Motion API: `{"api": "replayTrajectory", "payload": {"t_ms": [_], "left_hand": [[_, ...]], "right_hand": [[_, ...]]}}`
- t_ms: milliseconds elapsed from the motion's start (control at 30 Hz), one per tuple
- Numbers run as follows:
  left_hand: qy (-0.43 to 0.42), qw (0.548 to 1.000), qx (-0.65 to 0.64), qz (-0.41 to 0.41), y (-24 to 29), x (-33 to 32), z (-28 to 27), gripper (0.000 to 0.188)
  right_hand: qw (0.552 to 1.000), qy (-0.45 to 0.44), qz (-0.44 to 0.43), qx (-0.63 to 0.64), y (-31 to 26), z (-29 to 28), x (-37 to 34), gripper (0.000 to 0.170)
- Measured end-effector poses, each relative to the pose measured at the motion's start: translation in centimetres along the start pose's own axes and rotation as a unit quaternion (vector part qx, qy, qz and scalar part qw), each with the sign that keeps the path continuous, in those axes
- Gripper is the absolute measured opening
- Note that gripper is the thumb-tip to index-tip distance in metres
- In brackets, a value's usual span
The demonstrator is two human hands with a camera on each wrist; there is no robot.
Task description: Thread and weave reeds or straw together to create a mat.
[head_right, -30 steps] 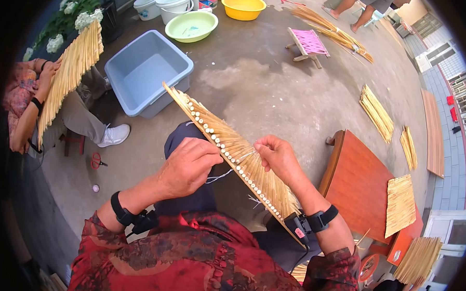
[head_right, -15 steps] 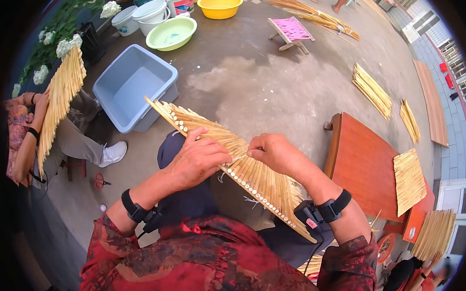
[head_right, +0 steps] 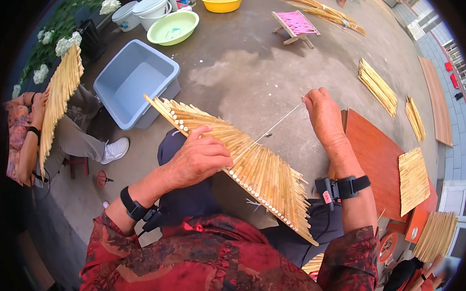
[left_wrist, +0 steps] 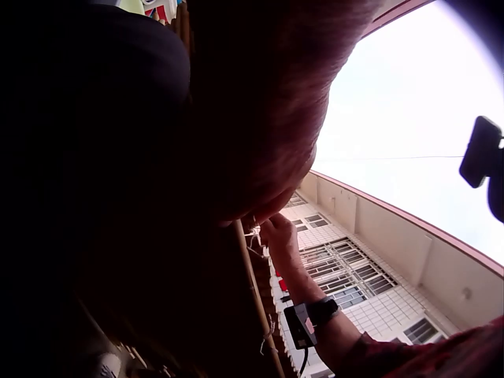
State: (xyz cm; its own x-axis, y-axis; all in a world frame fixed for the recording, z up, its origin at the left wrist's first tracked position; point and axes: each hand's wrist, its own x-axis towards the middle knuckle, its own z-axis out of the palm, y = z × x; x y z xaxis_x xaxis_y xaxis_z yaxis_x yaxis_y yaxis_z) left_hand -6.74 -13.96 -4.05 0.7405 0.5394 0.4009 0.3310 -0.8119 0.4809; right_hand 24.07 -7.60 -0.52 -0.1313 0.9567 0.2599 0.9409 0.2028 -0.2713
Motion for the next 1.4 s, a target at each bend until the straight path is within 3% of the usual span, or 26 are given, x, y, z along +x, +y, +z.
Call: {"api": "replayTrajectory", "payload": {"t_ms": [33,100,133,167,200,233,300,367,433,500,533,600,633,700,733,800,967,1000,1033,1200,1267,1300,1367,1400], "left_hand": [[-0.002,1.0,0.002,0.004,0.0,0.0,0.1,0.031],[-0.007,1.0,-0.004,0.0,0.3,0.1,0.0,0.032],[-0.014,1.0,-0.007,-0.007,0.5,0.0,-0.1,0.032],[-0.013,1.0,-0.006,-0.011,0.7,-0.1,-0.2,0.032],[-0.012,1.0,0.005,-0.013,0.8,0.0,-0.2,0.032],[-0.01,1.0,0.016,-0.013,1.0,0.1,-0.1,0.031],[0.007,0.999,0.053,-0.01,1.2,0.2,0.5,0.028],[0.021,0.996,0.09,-0.007,1.1,0.2,0.9,0.025],[0.048,0.99,0.126,0.05,0.9,0.1,1.3,0.022],[0.022,0.993,0.103,0.058,0.5,0.1,1.1,0.021],[0.0,0.994,0.085,0.065,0.2,0.3,1.0,0.02],[0.003,0.994,0.08,0.078,0.0,0.3,0.8,0.02],[0.01,0.994,0.076,0.084,0.0,0.3,0.8,0.02],[0.013,0.993,0.077,0.094,-0.2,0.3,0.6,0.02],[0.021,0.992,0.082,0.098,-0.2,0.3,0.7,0.019],[0.026,0.992,0.08,0.098,-0.1,0.2,0.8,0.019],[0.042,0.99,0.087,0.108,-0.4,-0.2,1.1,0.017],[0.05,0.988,0.091,0.117,-0.6,0.0,1.2,0.017],[0.053,0.986,0.094,0.125,-0.8,0.0,1.2,0.016],[0.047,0.985,0.097,0.136,-0.9,-0.1,1.2,0.014],[0.058,0.983,0.106,0.139,-0.9,0.0,1.3,0.014],[0.058,0.983,0.106,0.139,-0.8,-0.2,1.2,0.014],[0.056,0.985,0.088,0.138,-0.8,-0.1,1.2,0.017],[0.049,0.986,0.076,0.138,-0.9,-0.1,1.2,0.018]], "right_hand": [[1.0,-0.001,-0.002,-0.001,0.1,0.4,0.0,0.013],[0.984,-0.041,0.143,0.101,0.2,1.0,0.0,0.015],[0.984,-0.043,0.139,0.103,-0.1,1.1,0.3,0.015],[0.907,-0.029,0.241,0.345,-0.7,1.1,0.5,0.015],[0.762,-0.012,0.326,0.56,-1.3,0.8,0.7,0.016],[0.763,-0.014,0.326,0.559,-1.9,0.6,0.9,0.016],[0.638,-0.012,0.323,0.699,-3.6,0.4,1.4,0.015],[0.617,-0.038,0.303,0.725,-5.2,0.0,1.4,0.013],[0.59,-0.055,0.289,0.752,-5.2,-0.5,1.1,0.012],[0.611,-0.12,0.279,0.731,-4.4,-1.1,1.3,0.01],[0.608,-0.113,0.281,0.733,-4.2,-1.3,1.4,0.01],[0.666,-0.113,0.29,0.678,-4.2,-1.6,1.5,0.013],[0.662,-0.106,0.293,0.681,-4.4,-1.8,1.5,0.013],[0.736,-0.128,0.256,0.614,-4.9,-1.9,1.5,0.017],[0.732,-0.126,0.262,0.616,-4.6,-1.7,1.4,0.017],[0.795,-0.168,0.216,0.541,-4.3,-1.4,1.7,0.019],[0.775,-0.219,0.297,0.514,-2.6,2.3,0.0,0.015],[0.905,-0.214,0.178,0.321,-2.2,2.7,-0.1,0.016],[0.973,-0.196,0.049,0.11,-1.9,3.0,-0.4,0.017],[0.981,-0.159,0.051,0.098,1.8,3.9,-0.7,0.018],[0.978,-0.1,0.113,0.142,2.3,2.7,0.1,0.017],[0.978,-0.1,0.113,0.142,2.5,2.8,0.2,0.017],[0.944,-0.093,0.234,0.213,3.2,2.8,0.8,0.017],[0.944,-0.093,0.234,0.213,3.7,3.0,0.5,0.017]]}}
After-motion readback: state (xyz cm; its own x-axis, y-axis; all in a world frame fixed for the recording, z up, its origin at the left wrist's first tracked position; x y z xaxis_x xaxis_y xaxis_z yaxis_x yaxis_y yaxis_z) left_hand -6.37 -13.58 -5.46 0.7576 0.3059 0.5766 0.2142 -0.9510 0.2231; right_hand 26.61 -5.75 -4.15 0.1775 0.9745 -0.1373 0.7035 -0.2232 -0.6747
